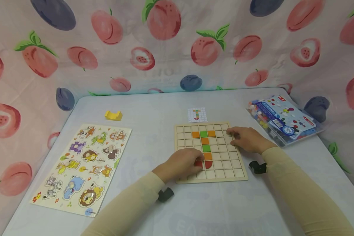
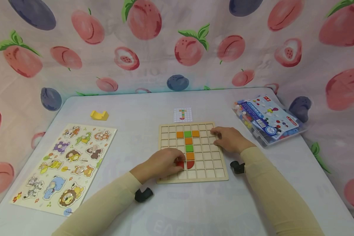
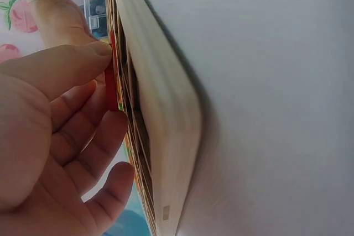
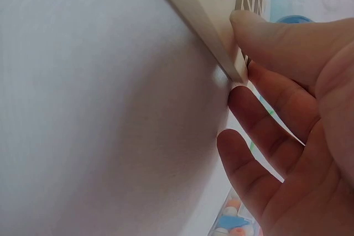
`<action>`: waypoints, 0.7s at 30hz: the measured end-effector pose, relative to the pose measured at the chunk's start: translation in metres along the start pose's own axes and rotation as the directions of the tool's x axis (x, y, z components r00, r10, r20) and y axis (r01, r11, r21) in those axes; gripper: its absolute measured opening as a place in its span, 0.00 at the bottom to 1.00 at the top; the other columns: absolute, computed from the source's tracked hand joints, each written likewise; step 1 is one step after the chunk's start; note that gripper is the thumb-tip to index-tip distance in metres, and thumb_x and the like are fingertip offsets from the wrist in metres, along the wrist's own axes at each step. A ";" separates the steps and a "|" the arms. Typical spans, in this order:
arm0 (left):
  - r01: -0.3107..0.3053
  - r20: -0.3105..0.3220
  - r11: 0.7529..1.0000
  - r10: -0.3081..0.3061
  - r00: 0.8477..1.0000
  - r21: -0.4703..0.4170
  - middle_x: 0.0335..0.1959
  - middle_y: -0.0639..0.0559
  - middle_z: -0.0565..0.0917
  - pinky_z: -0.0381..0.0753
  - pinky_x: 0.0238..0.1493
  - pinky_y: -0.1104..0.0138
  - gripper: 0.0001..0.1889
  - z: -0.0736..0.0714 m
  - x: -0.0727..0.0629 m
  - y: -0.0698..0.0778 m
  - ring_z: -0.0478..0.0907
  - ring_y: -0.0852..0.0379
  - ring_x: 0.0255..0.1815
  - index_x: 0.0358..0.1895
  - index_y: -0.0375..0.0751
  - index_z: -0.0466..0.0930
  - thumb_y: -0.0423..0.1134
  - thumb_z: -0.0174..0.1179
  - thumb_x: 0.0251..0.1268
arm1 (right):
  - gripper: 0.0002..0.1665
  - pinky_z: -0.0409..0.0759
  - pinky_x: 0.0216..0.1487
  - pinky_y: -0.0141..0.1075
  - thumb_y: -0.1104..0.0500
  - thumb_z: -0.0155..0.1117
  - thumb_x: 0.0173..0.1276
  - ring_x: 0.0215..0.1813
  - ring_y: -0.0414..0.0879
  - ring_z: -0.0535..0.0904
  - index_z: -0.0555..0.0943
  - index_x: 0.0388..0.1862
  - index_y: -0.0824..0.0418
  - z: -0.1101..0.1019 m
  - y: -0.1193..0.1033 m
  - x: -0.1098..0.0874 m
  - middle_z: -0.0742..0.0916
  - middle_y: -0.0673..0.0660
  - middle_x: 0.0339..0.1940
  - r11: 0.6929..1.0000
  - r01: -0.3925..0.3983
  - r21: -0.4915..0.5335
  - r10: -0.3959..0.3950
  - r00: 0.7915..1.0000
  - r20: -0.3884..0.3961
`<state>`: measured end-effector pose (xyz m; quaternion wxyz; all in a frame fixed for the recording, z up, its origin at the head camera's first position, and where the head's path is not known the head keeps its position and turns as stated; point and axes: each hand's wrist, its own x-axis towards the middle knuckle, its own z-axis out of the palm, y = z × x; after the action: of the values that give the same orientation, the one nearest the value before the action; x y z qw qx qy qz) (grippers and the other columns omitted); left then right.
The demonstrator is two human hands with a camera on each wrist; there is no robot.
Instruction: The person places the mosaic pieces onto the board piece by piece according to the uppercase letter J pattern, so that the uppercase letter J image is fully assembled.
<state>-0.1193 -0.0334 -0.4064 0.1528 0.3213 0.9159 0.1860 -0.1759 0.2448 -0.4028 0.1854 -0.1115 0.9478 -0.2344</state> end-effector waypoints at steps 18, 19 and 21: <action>-0.005 -0.013 1.000 0.005 1.000 0.018 0.36 0.61 0.82 0.76 0.46 0.69 0.12 -0.002 -0.001 -0.001 0.74 0.62 0.39 0.50 0.46 0.85 0.40 0.68 0.64 | 0.32 0.63 0.68 0.61 0.56 0.64 0.72 0.67 0.65 0.71 0.70 0.72 0.63 -0.002 0.000 0.000 0.78 0.70 0.64 1.000 -0.004 0.006 0.004 1.000 0.007; -0.007 -0.014 1.000 0.008 1.000 0.020 0.36 0.61 0.82 0.76 0.47 0.69 0.12 -0.002 -0.001 -0.001 0.74 0.62 0.39 0.50 0.46 0.85 0.40 0.68 0.64 | 0.32 0.63 0.68 0.61 0.56 0.64 0.72 0.67 0.65 0.70 0.70 0.72 0.63 -0.002 0.000 0.000 0.78 0.70 0.64 1.000 -0.005 0.007 0.005 1.000 0.007; -0.013 -0.019 1.000 0.014 1.000 0.024 0.35 0.61 0.82 0.76 0.46 0.69 0.11 -0.002 -0.001 -0.001 0.75 0.62 0.39 0.49 0.45 0.85 0.40 0.68 0.64 | 0.33 0.63 0.68 0.61 0.56 0.64 0.72 0.67 0.65 0.70 0.70 0.73 0.63 -0.002 -0.001 -0.001 0.78 0.70 0.64 1.000 -0.006 0.009 0.006 1.000 0.008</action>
<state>-0.1198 -0.0352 -0.4047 0.1389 0.3275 0.9172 0.1792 -0.1759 0.2449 -0.4010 0.1906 -0.1087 0.9463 -0.2374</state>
